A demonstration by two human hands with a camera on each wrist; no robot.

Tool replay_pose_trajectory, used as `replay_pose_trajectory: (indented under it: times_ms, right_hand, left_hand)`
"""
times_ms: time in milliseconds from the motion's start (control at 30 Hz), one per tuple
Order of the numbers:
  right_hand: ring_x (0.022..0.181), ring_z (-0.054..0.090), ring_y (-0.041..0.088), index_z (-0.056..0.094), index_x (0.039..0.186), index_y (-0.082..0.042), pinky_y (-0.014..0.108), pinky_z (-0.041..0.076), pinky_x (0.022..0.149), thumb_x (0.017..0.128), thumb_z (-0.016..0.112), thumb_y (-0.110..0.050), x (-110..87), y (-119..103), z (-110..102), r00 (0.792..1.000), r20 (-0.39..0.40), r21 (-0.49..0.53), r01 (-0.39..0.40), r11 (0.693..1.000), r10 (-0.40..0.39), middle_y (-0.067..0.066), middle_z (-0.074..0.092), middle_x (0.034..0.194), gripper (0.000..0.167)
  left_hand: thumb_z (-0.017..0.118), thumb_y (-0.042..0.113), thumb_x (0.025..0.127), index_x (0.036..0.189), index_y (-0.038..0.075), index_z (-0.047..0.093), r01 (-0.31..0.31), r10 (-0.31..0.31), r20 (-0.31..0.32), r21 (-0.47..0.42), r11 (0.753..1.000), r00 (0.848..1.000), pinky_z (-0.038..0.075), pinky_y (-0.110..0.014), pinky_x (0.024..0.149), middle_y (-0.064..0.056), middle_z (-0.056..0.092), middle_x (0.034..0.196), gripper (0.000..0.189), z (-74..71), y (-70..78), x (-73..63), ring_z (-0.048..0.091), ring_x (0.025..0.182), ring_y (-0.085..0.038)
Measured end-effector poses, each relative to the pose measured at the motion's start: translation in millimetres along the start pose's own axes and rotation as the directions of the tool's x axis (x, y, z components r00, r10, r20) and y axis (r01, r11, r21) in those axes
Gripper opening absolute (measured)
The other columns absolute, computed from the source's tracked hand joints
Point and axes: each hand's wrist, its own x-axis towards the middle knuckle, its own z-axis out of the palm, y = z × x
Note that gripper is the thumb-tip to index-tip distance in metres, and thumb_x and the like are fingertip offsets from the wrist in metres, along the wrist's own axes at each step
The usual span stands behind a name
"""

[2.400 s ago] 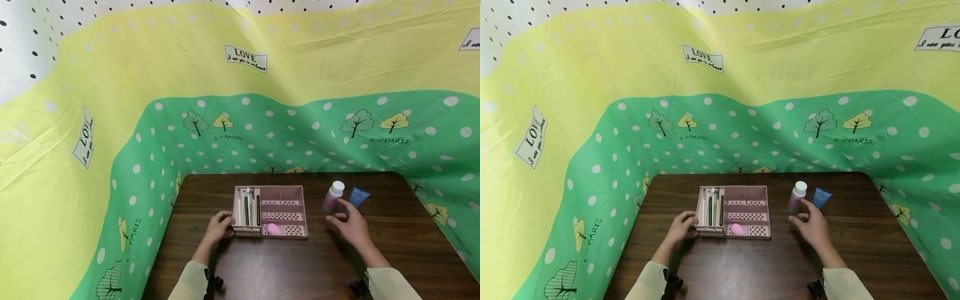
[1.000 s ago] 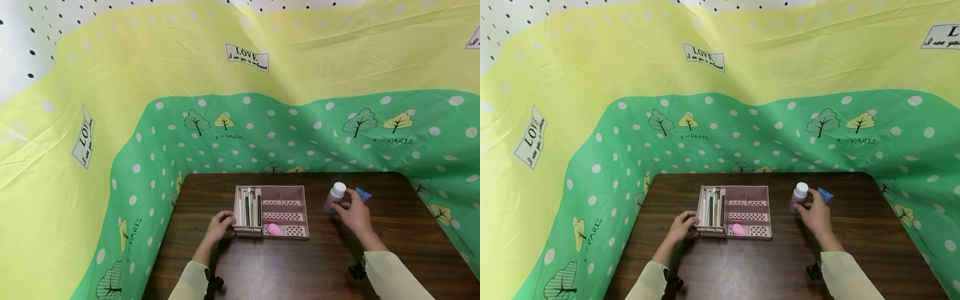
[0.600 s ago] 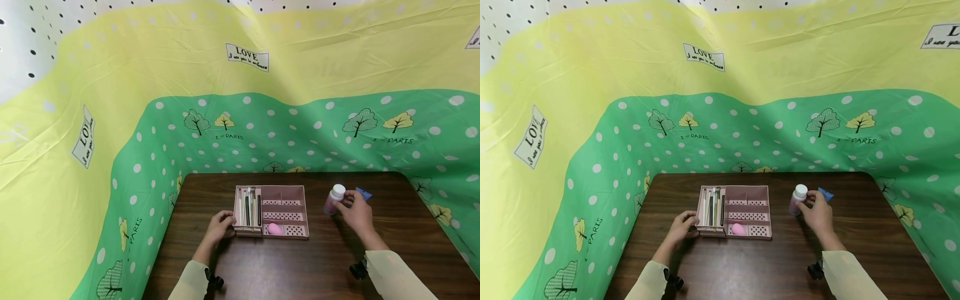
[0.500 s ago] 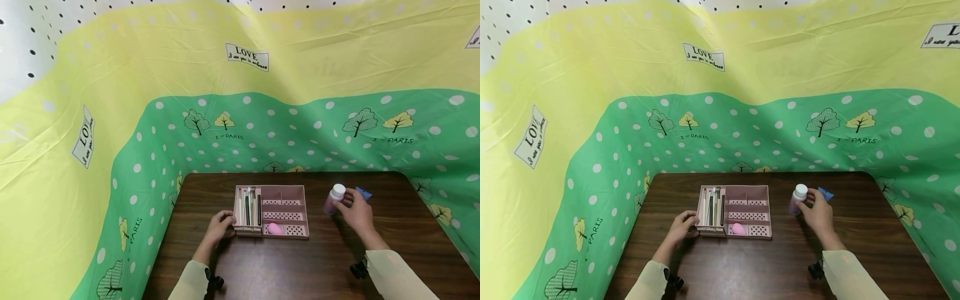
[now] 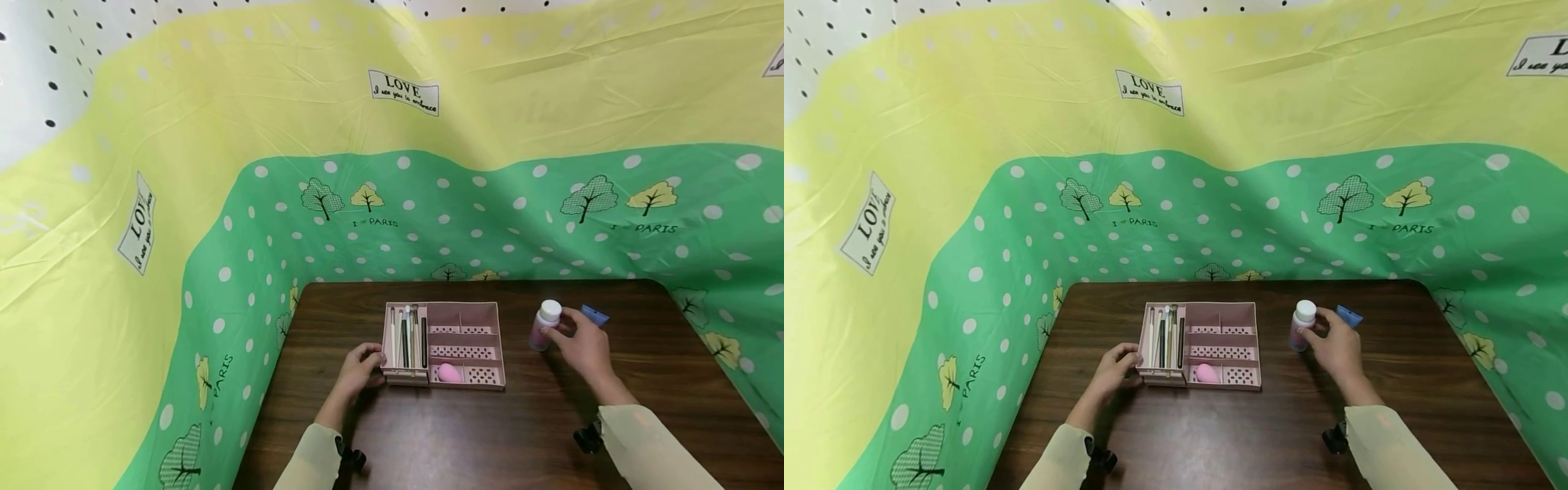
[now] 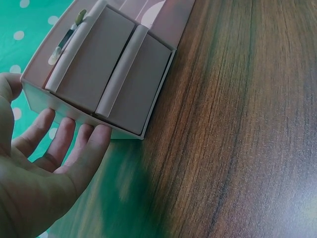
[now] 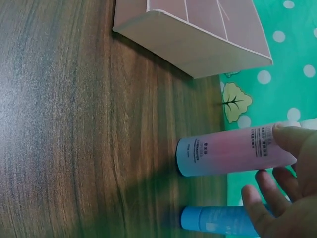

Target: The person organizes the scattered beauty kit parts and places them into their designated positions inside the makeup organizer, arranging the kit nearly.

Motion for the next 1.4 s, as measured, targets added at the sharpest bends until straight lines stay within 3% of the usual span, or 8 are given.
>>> replay_pose_trajectory:
  times_ms: [433,1000,1400]
  right_hand:
    - [0.106,0.065,0.049,0.056,0.134,0.006,0.058,0.055,0.081,0.092,0.080,-0.027,2.2,-1,-1,1.000,-0.029,0.042,0.004,0.999,-0.003,0.032,0.066,0.120,0.058]
    - [0.107,0.066,0.045,0.058,0.135,0.001,0.008,0.043,0.067,0.089,0.082,-0.032,9.7,-20,-11,0.997,-0.052,0.114,0.062,0.991,-0.057,0.028,0.068,0.121,0.062]
    - [0.104,0.066,0.040,0.061,0.135,-0.002,0.009,0.044,0.071,0.090,0.082,-0.033,13.7,-51,-16,0.994,-0.043,0.134,0.110,0.985,-0.105,0.023,0.068,0.119,0.059]
  left_hand:
    - [0.066,0.018,0.097,0.125,-0.001,0.062,-0.007,0.007,0.021,0.000,1.000,1.000,0.062,-0.056,0.083,-0.006,0.061,0.103,0.035,-0.1,2.4,-0.9,0.063,0.091,-0.015]
    - [0.066,0.019,0.096,0.125,-0.001,0.062,-0.008,0.008,0.023,-0.003,1.000,1.000,0.063,-0.050,0.080,-0.007,0.062,0.103,0.035,-1.3,2.3,-1.8,0.063,0.092,-0.016]
    - [0.065,0.019,0.097,0.126,-0.001,0.061,-0.015,0.015,0.024,-0.002,1.000,1.000,0.063,-0.051,0.080,-0.007,0.062,0.103,0.035,-1.1,1.2,-1.8,0.063,0.092,-0.017]
